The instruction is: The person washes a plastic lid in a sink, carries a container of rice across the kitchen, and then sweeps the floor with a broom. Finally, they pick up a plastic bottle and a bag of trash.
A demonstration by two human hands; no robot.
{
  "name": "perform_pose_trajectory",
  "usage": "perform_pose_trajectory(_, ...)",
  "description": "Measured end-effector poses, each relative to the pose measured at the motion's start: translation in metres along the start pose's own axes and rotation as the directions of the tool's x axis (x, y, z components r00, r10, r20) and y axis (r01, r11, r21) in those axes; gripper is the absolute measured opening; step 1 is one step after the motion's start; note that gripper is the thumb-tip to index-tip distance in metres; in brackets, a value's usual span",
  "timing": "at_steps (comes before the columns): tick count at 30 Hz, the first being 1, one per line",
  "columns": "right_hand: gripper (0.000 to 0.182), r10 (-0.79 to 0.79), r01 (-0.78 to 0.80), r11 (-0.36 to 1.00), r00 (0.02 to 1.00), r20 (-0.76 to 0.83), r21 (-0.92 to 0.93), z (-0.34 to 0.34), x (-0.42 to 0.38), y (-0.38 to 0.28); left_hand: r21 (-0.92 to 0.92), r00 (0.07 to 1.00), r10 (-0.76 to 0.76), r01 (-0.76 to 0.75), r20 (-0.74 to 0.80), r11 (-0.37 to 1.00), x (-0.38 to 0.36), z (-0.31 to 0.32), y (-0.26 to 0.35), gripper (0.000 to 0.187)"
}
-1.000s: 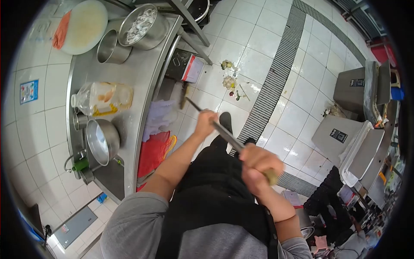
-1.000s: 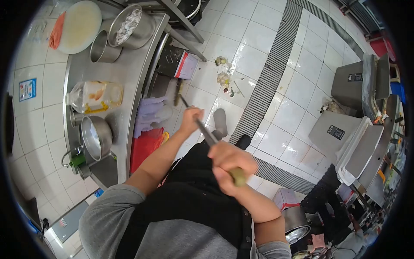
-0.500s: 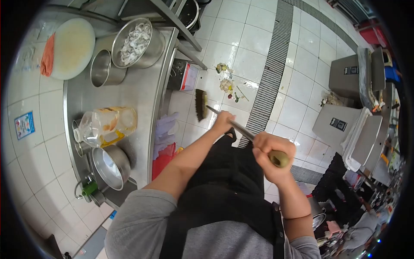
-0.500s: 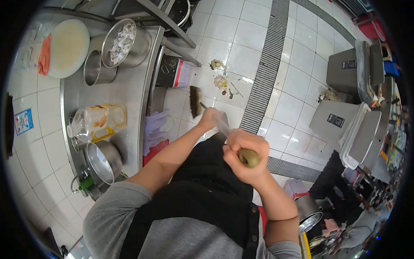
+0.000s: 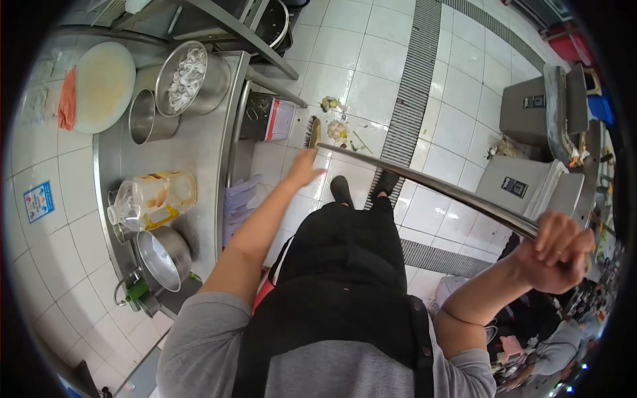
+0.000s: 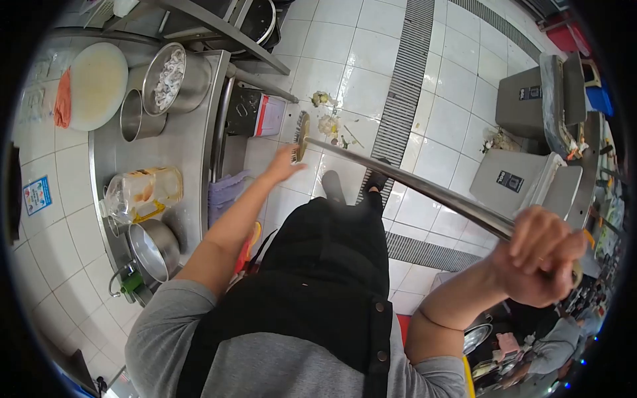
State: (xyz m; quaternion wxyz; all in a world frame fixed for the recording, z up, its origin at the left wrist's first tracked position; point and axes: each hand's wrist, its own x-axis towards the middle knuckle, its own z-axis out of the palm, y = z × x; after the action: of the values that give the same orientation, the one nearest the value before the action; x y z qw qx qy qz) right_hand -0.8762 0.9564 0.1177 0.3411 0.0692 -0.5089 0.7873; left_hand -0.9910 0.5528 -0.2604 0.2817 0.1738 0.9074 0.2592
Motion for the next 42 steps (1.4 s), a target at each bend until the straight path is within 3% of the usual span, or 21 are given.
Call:
perform_pose_trajectory(4, 0.028, 0.032, -0.026, 0.998, 0.994, 0.109, -0.051, -0.042, 0.034, -0.035, 0.174, 0.884, -0.467, 0.462, -0.019, 0.869, 0.024, -0.013, -0.076, 0.067)
perform_pose_trajectory(7, 0.028, 0.054, -0.033, 0.994, 0.979, 0.195, -0.109, -0.045, 0.048, -0.012, 0.190, 0.826, -0.551, 0.564, -0.117, 0.804, 0.052, -0.002, -0.135, 0.059)
perform_pose_trajectory(9, 0.027, 0.068, -0.012, 0.959, 0.980, 0.189, -0.284, -0.033, 0.049, 0.033, 0.093, 0.650, -0.731, 0.757, -0.208, 0.647, 0.075, 0.002, -0.158, 0.052)
perform_pose_trajectory(13, 0.027, 0.103, -0.053, 0.925, 0.988, 0.114, -0.377, -0.061, 0.051, 0.085, 0.017, 0.719, -0.625, 0.660, -0.305, 0.751, 0.137, -0.004, -0.239, 0.037)
perform_pose_trajectory(15, 0.030, -0.074, 0.066, 0.792, 0.997, 0.012, -0.607, -0.091, 0.061, 0.074, 0.144, 0.738, -0.572, 0.649, -0.359, 0.747, 0.182, -0.010, -0.299, 0.033)
perform_pose_trajectory(16, 0.036, -0.466, 0.137, 0.661, 0.846, -0.261, -0.737, -0.070, 0.086, 0.102, 0.109, 0.734, -0.540, 0.628, -0.412, 0.770, 0.195, -0.013, -0.314, 0.032)
perform_pose_trajectory(17, 0.044, -0.784, 0.106, 0.492, 0.486, -0.387, -0.864, -0.051, 0.110, 0.131, 0.078, 0.726, -0.509, 0.605, -0.462, 0.792, 0.204, -0.016, -0.328, 0.031)
perform_pose_trajectory(18, 0.037, -0.419, 0.161, 0.717, 0.877, -0.234, -0.678, -0.073, 0.111, 0.122, 0.099, 0.737, -0.514, 0.608, -0.439, 0.788, 0.216, -0.006, -0.368, 0.031)
perform_pose_trajectory(19, 0.037, -0.001, 0.043, 0.893, 0.996, 0.094, -0.449, -0.095, 0.107, 0.108, -0.017, 0.635, -0.532, 0.633, -0.560, 0.774, 0.230, 0.008, -0.420, 0.031)
perform_pose_trajectory(20, 0.037, 0.008, 0.025, 0.889, 0.997, 0.071, -0.457, -0.095, 0.109, 0.105, -0.138, 0.510, -0.546, 0.634, -0.665, 0.761, 0.239, 0.015, -0.453, 0.031)
perform_pose_trajectory(24, 0.035, -0.003, 0.029, 0.854, 0.999, 0.051, -0.520, -0.088, 0.118, 0.115, 0.020, 0.590, -0.686, 0.764, -0.425, 0.645, 0.252, -0.010, -0.399, 0.036)
perform_pose_trajectory(26, 0.035, 0.034, 0.001, 0.872, 0.997, 0.063, -0.490, -0.097, 0.123, 0.080, -0.287, 0.414, -0.856, 0.818, -0.308, 0.499, 0.261, -0.015, -0.341, 0.038)
perform_pose_trajectory(27, 0.034, -0.102, 0.038, 0.940, 0.980, -0.172, -0.340, -0.126, 0.125, 0.017, -0.551, 0.370, -0.892, 0.702, -0.261, 0.452, 0.264, -0.002, -0.364, 0.039)
perform_pose_trajectory(28, 0.033, -0.197, 0.126, 0.973, 0.891, -0.409, -0.194, -0.140, 0.125, -0.018, -0.552, 0.377, -0.890, 0.698, -0.257, 0.455, 0.268, -0.002, -0.362, 0.039)
perform_pose_trajectory(29, 0.033, -0.205, 0.132, 0.971, 0.891, -0.404, -0.201, -0.125, 0.120, 0.016, -0.533, 0.275, -0.914, 0.746, -0.299, 0.400, 0.270, -0.006, -0.353, 0.040)
perform_pose_trajectory(30, 0.031, -0.079, 0.031, 0.959, 0.984, -0.161, -0.283, -0.097, 0.122, 0.078, -0.517, 0.171, -0.924, 0.787, -0.342, 0.337, 0.270, -0.013, -0.338, 0.041)
perform_pose_trajectory(31, 0.029, 0.085, -0.049, 0.922, 0.993, 0.077, -0.384, -0.060, 0.109, 0.128, -0.469, 0.189, -0.922, 0.815, -0.337, 0.338, 0.268, -0.019, -0.319, 0.047)
perform_pose_trajectory(35, 0.026, 0.135, -0.078, 0.894, 0.986, 0.099, -0.440, -0.060, 0.105, 0.114, -0.524, 0.200, -0.945, 0.793, -0.260, 0.312, 0.270, -0.007, -0.387, 0.049)
perform_pose_trajectory(38, 0.026, 0.038, -0.009, 0.910, 0.998, 0.060, -0.415, -0.068, 0.100, 0.088, -0.776, 0.278, -0.951, 0.566, -0.139, 0.279, 0.265, 0.013, -0.478, 0.044)
perform_pose_trajectory(40, 0.027, -0.401, 0.229, 0.869, 0.847, -0.350, -0.439, -0.092, 0.107, 0.005, -0.906, 0.369, -0.929, 0.400, 0.024, 0.135, 0.253, 0.013, -0.480, 0.039)
perform_pose_trajectory(42, 0.028, -0.199, 0.123, 0.911, 0.967, -0.159, -0.393, -0.064, 0.097, 0.093, -0.921, 0.341, -0.940, 0.362, -0.014, 0.145, 0.246, 0.013, -0.466, 0.037)
